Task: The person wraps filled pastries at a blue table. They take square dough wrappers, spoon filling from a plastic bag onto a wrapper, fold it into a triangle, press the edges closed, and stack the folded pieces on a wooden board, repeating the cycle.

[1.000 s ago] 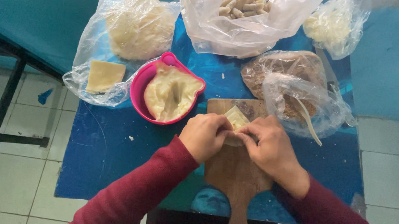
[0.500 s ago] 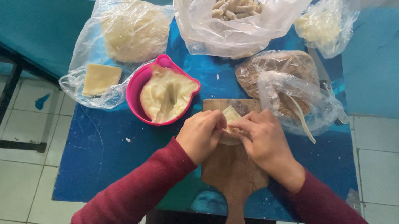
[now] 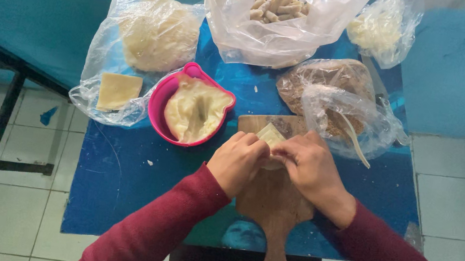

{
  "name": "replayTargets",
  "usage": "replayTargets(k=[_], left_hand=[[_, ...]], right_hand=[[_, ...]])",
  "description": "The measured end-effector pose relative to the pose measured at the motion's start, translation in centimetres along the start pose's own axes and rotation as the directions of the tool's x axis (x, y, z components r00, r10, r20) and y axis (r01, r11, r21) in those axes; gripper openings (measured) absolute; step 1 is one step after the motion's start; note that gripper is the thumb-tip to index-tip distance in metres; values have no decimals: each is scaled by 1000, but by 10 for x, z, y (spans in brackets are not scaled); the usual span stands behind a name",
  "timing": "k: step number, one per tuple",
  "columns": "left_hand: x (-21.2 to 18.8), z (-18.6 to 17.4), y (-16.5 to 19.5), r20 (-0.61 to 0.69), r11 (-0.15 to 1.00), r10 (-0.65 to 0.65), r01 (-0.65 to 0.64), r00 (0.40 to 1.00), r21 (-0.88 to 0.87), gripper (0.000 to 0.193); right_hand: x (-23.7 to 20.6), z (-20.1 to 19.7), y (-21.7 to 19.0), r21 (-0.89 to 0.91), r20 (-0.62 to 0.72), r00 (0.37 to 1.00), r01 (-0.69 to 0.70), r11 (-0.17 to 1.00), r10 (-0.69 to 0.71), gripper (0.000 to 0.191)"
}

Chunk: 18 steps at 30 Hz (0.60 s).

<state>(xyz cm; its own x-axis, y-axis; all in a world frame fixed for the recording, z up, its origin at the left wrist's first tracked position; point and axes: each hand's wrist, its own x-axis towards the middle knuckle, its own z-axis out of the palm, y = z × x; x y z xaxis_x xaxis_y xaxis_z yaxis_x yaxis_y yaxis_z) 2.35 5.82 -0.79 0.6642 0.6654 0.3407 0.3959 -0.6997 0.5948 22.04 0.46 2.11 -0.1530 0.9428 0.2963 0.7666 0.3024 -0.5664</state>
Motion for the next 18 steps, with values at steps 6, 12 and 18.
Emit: replayTargets(k=[6, 12, 18], left_hand=[[1, 4, -1, -15, 999, 7, -6, 1000, 51, 6], [2, 5, 1, -50, 997, 50, -47, 997, 67, 11], [5, 5, 0, -12, 990, 37, -35, 999, 138, 17]], right_hand=[[-4, 0, -6, -73, -41, 998, 34, 997, -37, 8], [-8, 0, -10, -124, -41, 998, 47, 991, -53, 10], [2, 4, 6, -21, 6, 996, -92, 996, 92, 7]])
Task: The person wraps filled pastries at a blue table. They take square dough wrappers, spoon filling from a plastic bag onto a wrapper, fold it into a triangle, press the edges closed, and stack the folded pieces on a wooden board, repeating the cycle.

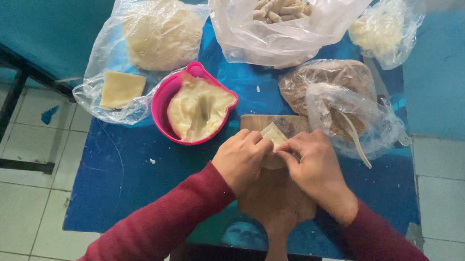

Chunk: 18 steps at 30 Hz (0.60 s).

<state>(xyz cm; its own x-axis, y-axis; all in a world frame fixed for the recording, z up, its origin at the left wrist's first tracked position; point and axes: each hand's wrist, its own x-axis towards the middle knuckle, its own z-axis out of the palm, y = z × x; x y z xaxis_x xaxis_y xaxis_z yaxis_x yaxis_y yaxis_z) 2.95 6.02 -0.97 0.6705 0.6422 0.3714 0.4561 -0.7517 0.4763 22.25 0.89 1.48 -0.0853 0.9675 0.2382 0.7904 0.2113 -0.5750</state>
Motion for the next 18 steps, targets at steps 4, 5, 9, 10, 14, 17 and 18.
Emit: replayTargets(k=[4, 5, 9, 10, 14, 17, 18], left_hand=[[5, 1, -5, 0, 987, -134, 133, 991, -87, 10], [6, 0, -7, -6, 983, -151, 149, 989, -111, 7], [8, 0, -13, -65, 980, -83, 70, 994, -186, 11], [8, -1, -14, -36, 988, -44, 38, 998, -148, 15], [4, -2, -13, 38, 998, 50, -49, 998, -35, 19], [4, -2, -12, 45, 998, 57, -56, 997, -18, 12], [4, -2, -11, 47, 998, 54, -53, 997, -19, 10]], right_hand=[[12, -3, 11, 179, 172, 955, -271, 946, 241, 12], [14, -4, 11, 205, 201, 940, -317, 926, 277, 13], [10, -3, 4, 10, 36, 999, 40, 999, -40, 12], [5, -3, 0, -48, 8, 997, 83, 995, -82, 12], [-3, -6, -8, -166, 21, 989, 145, 975, -144, 10], [-3, -4, -11, -184, -3, 990, 139, 973, -142, 8], [-3, -3, -11, -195, -4, 990, 135, 972, -138, 7]])
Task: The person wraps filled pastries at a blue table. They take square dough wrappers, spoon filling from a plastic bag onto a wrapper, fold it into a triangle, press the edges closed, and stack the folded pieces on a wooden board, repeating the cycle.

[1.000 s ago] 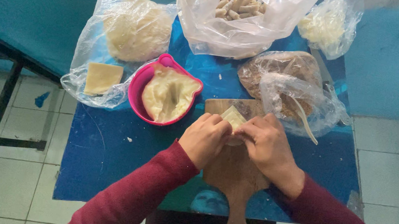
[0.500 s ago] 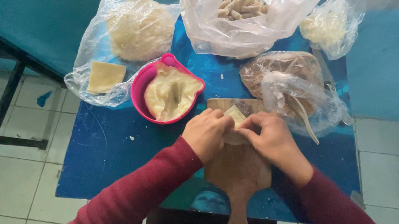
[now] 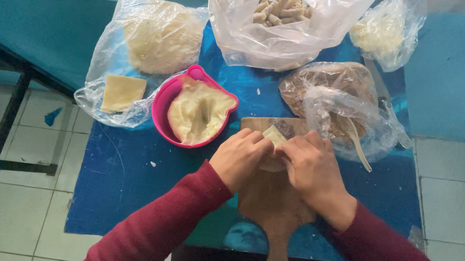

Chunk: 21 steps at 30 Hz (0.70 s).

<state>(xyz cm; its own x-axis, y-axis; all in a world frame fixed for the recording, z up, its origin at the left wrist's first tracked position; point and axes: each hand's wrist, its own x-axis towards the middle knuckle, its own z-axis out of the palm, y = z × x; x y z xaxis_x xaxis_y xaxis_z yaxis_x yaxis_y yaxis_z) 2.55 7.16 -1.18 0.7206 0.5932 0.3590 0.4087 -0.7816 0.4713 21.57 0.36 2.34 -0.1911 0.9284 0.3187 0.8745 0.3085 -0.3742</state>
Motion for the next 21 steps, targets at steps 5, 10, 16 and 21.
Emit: replayTargets(k=[5, 10, 16, 21], left_hand=[[1, -1, 3, -53, 998, 12, -8, 999, 70, 13], [4, -2, 4, -78, 994, 14, -6, 997, 109, 16], [1, 2, 3, -32, 996, -23, 26, 999, 87, 14], [2, 4, -1, -86, 996, 8, 0, 996, 89, 14]], right_hand=[[1, 2, 1, -38, -18, 1000, -6, 999, 5, 7], [3, 1, 2, 34, -68, 997, -24, 999, 26, 8], [3, 3, 0, 2, -52, 999, -12, 1000, 12, 8], [3, 12, 4, -38, -80, 997, -21, 999, 18, 8]])
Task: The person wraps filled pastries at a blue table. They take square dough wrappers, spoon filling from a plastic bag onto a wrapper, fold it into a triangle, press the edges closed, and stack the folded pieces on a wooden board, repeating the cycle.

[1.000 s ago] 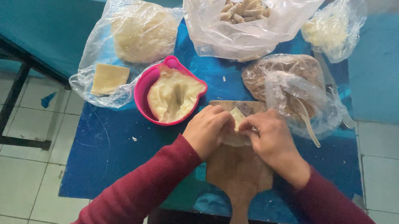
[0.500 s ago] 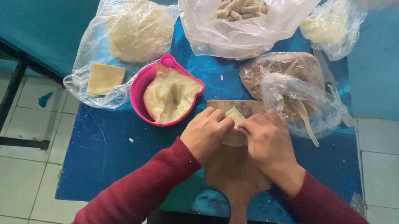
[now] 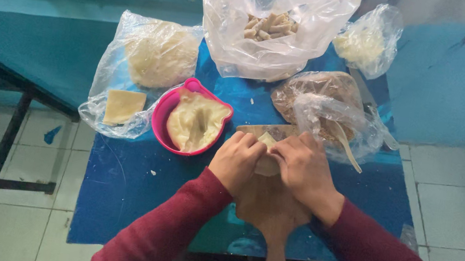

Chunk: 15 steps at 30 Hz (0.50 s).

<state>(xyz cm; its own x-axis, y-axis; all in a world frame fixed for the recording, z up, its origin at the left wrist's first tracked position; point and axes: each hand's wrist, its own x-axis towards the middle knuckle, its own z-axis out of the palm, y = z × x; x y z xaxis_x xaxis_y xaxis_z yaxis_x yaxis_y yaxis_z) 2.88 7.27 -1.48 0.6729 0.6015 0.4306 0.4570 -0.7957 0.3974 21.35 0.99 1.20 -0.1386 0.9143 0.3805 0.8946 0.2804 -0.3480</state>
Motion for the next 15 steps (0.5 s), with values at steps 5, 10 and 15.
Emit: replayTargets(k=[5, 10, 15], left_hand=[[4, 3, -2, -125, 1000, 26, -24, 992, 17, 30], [-7, 4, -1, -89, 982, -186, 182, 979, -46, 24], [-11, 9, -2, -23, 952, -305, 305, 952, -27, 25]], right_hand=[[0, 10, 5, 3, -87, 996, 26, 1000, -26, 16], [0, 14, 2, -187, -64, 998, 15, 982, -28, 20], [6, 18, 2, -148, -96, 995, 17, 989, -31, 14]])
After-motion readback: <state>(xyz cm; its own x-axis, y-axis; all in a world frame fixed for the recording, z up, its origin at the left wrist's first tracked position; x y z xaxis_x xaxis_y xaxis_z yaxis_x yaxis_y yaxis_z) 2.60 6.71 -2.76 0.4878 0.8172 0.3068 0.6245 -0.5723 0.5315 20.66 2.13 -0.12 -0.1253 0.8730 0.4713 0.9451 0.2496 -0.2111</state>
